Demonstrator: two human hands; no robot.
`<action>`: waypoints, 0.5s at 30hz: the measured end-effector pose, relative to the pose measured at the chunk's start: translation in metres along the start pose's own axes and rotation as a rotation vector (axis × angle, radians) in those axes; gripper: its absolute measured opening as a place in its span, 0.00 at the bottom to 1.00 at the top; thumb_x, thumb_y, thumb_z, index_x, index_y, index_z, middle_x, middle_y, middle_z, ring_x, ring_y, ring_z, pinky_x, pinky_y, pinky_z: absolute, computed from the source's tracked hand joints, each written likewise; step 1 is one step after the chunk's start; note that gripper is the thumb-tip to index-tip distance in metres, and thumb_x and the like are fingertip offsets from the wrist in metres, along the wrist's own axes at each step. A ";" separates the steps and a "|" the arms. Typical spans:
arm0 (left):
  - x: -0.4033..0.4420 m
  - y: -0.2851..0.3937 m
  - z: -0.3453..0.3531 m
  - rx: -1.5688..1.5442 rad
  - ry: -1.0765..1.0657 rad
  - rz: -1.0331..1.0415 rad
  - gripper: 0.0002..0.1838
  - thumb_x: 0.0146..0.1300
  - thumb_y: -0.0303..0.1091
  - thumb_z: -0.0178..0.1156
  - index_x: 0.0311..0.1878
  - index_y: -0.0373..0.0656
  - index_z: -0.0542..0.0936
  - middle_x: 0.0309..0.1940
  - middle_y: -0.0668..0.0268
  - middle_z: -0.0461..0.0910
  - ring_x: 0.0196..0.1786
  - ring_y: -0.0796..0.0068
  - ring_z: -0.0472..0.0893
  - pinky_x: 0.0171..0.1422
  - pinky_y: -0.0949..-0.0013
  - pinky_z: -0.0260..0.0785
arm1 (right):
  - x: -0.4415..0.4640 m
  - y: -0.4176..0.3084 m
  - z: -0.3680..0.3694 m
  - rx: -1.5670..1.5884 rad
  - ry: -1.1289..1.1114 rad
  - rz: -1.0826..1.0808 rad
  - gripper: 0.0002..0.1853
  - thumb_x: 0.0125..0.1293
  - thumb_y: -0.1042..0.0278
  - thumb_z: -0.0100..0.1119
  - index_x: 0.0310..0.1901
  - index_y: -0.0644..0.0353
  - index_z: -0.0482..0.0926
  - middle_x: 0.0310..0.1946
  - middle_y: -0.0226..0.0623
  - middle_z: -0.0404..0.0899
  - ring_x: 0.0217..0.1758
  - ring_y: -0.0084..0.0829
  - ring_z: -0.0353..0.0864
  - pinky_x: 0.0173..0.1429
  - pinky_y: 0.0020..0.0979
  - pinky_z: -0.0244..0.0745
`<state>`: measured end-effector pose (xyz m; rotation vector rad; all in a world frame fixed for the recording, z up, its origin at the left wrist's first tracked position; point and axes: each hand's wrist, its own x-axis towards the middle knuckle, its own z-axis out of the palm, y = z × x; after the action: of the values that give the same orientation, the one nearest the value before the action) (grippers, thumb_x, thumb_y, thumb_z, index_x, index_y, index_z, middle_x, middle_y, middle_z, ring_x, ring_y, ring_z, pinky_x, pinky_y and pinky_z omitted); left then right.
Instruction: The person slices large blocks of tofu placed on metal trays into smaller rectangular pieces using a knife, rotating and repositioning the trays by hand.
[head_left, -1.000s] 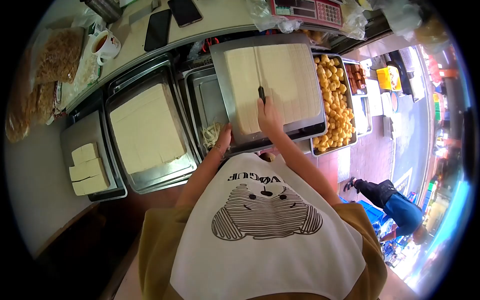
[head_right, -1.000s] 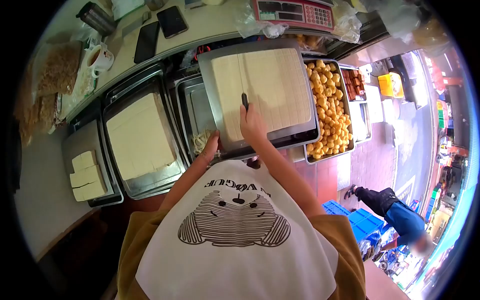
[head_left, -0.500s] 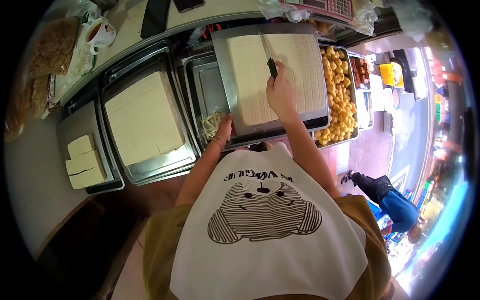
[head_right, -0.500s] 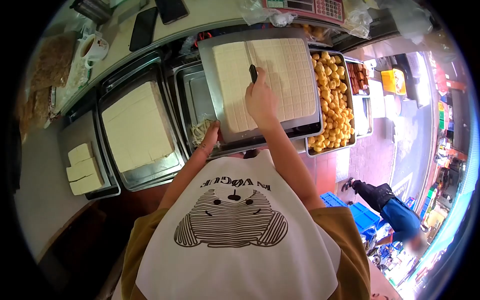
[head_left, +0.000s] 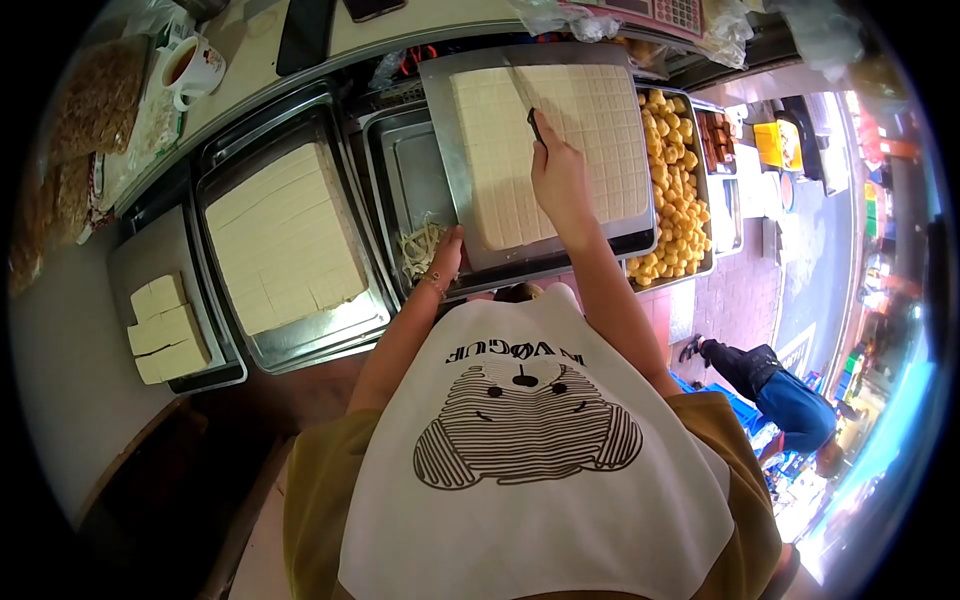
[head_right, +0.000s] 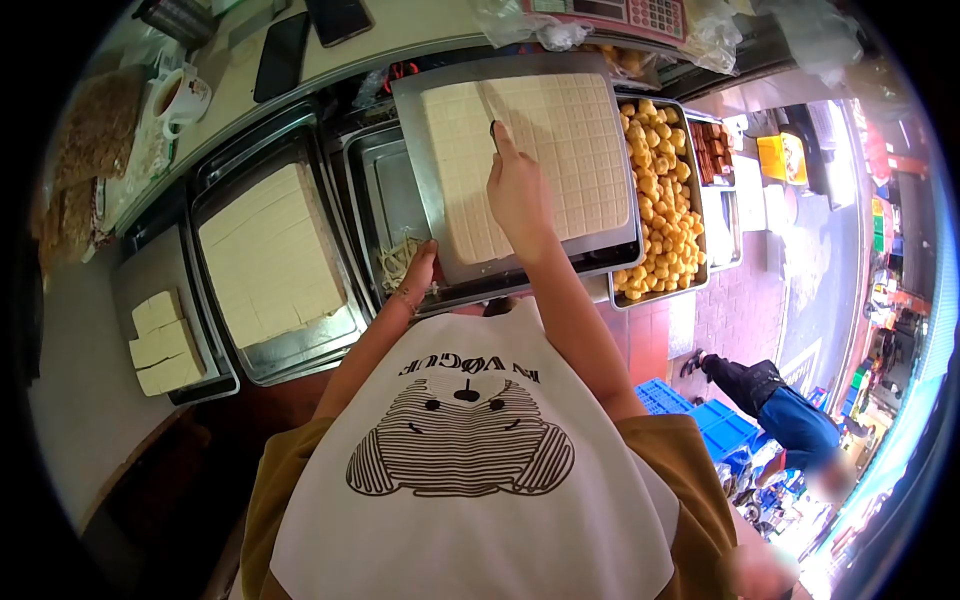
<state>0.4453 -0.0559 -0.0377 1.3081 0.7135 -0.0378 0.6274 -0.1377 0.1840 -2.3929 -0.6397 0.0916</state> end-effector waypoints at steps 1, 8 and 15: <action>0.000 -0.001 0.000 -0.023 -0.001 -0.014 0.27 0.72 0.51 0.42 0.53 0.33 0.74 0.48 0.57 0.77 0.52 0.65 0.74 0.60 0.65 0.62 | 0.001 -0.002 -0.001 -0.002 -0.007 0.010 0.22 0.63 0.75 0.49 0.60 0.58 0.71 0.29 0.60 0.77 0.33 0.55 0.79 0.38 0.45 0.72; -0.001 0.001 -0.001 0.031 -0.009 -0.055 0.29 0.71 0.54 0.44 0.59 0.35 0.70 0.52 0.62 0.74 0.56 0.70 0.70 0.63 0.69 0.59 | 0.006 -0.002 0.004 -0.010 0.019 -0.035 0.21 0.63 0.75 0.49 0.59 0.59 0.72 0.29 0.61 0.77 0.34 0.56 0.79 0.40 0.46 0.73; 0.004 -0.006 0.000 0.004 0.014 -0.056 0.30 0.71 0.53 0.41 0.57 0.33 0.71 0.54 0.54 0.75 0.59 0.61 0.71 0.65 0.65 0.59 | 0.008 -0.007 0.001 -0.089 -0.094 0.034 0.22 0.65 0.72 0.46 0.62 0.60 0.68 0.30 0.59 0.78 0.35 0.55 0.79 0.40 0.49 0.73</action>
<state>0.4458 -0.0568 -0.0448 1.2934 0.7622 -0.0752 0.6314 -0.1285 0.1886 -2.4974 -0.6587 0.1958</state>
